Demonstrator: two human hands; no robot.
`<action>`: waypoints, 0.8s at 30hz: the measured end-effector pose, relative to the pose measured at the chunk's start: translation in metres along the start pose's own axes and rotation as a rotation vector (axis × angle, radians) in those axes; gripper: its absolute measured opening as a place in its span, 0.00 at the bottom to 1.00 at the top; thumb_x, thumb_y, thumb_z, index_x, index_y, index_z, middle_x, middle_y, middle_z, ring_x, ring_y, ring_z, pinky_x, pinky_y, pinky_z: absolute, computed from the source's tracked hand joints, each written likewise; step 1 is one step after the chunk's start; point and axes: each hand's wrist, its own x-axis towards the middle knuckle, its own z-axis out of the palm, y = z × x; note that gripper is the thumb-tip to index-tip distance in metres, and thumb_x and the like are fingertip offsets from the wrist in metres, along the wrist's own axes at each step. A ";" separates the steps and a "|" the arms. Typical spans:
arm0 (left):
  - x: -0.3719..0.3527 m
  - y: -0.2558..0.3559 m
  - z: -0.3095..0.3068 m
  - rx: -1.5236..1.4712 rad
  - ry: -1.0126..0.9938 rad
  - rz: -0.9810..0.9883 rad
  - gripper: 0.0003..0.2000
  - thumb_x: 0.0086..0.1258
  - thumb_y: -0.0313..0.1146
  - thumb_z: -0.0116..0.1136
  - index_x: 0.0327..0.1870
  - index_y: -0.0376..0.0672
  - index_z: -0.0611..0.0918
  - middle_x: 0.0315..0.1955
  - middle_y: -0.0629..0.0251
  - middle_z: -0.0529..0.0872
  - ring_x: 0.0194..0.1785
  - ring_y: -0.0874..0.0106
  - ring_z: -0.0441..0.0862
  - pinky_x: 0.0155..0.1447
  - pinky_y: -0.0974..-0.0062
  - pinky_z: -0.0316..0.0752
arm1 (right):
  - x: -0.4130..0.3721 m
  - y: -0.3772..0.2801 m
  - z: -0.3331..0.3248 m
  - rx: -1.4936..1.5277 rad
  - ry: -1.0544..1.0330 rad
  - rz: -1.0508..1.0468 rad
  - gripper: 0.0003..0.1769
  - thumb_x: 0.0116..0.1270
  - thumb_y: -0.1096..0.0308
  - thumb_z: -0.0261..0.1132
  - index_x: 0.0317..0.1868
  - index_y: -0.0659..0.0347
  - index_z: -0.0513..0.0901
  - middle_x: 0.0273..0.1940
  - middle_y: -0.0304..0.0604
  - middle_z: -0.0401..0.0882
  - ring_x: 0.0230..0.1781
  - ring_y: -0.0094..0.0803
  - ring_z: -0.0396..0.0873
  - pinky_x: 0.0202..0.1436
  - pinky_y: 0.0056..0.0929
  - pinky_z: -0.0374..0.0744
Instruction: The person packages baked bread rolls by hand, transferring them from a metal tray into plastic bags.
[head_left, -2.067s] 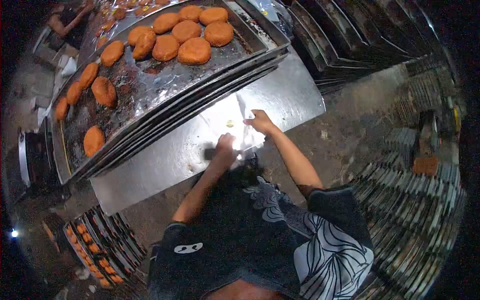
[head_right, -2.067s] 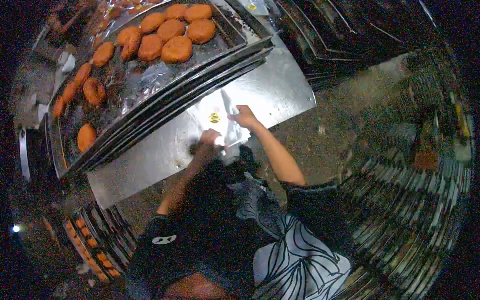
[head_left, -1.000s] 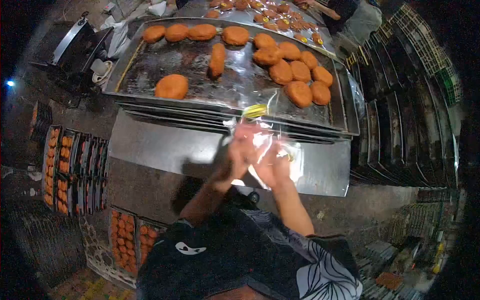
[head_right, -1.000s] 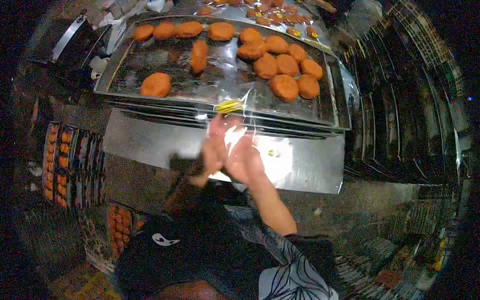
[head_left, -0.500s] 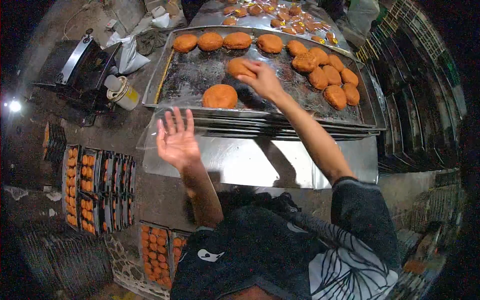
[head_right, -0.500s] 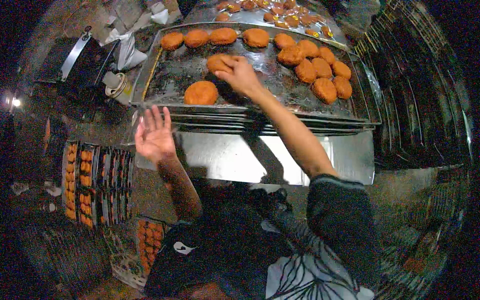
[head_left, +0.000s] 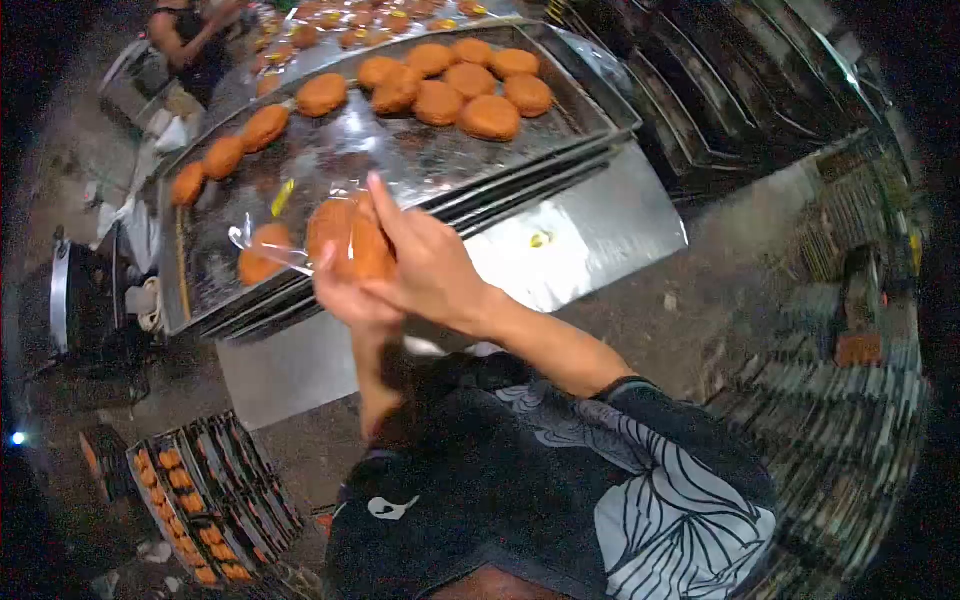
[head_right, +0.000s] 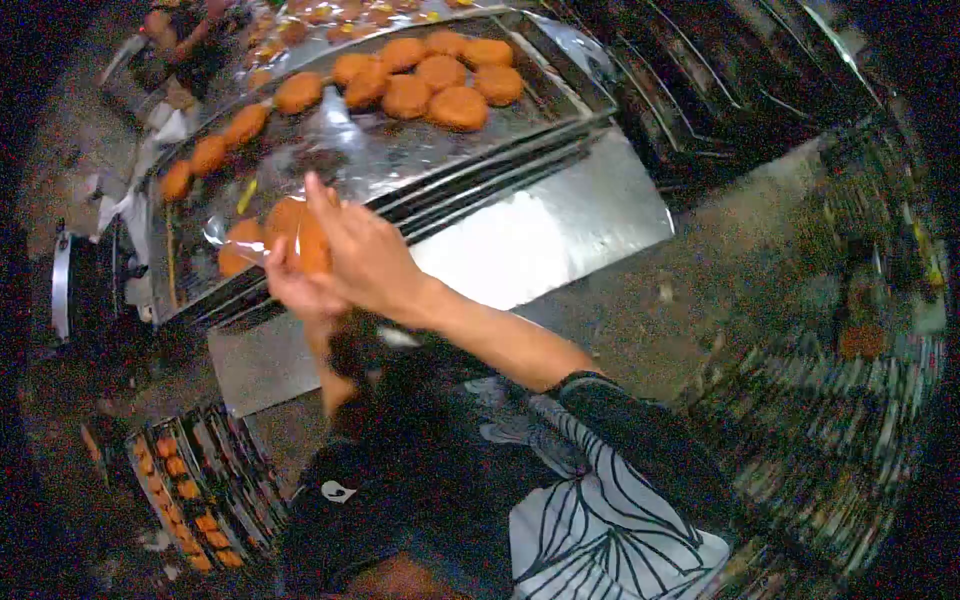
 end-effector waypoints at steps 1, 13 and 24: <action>-0.003 -0.012 0.001 -0.003 0.007 -0.018 0.29 0.59 0.45 0.38 0.59 0.35 0.60 0.57 0.51 0.63 0.60 0.59 0.63 0.63 0.64 0.57 | -0.015 0.004 -0.009 -0.007 0.000 0.019 0.46 0.42 0.64 0.66 0.60 0.75 0.55 0.40 0.53 0.75 0.31 0.42 0.74 0.37 0.31 0.74; -0.018 -0.112 0.021 0.769 0.063 -0.135 0.16 0.62 0.32 0.46 0.50 0.34 0.69 0.42 0.62 0.74 0.44 0.73 0.73 0.48 0.78 0.67 | -0.043 0.087 -0.064 -0.036 0.127 0.210 0.23 0.50 0.72 0.64 0.49 0.64 0.71 0.38 0.51 0.75 0.32 0.32 0.75 0.29 0.26 0.72; -0.001 -0.273 -0.129 1.586 -0.525 -0.295 0.10 0.55 0.31 0.53 0.32 0.31 0.78 0.31 0.51 0.80 0.37 0.58 0.77 0.44 0.68 0.71 | -0.076 0.159 -0.124 0.279 -0.221 0.221 0.28 0.56 0.64 0.59 0.57 0.64 0.64 0.51 0.55 0.68 0.52 0.42 0.69 0.54 0.34 0.67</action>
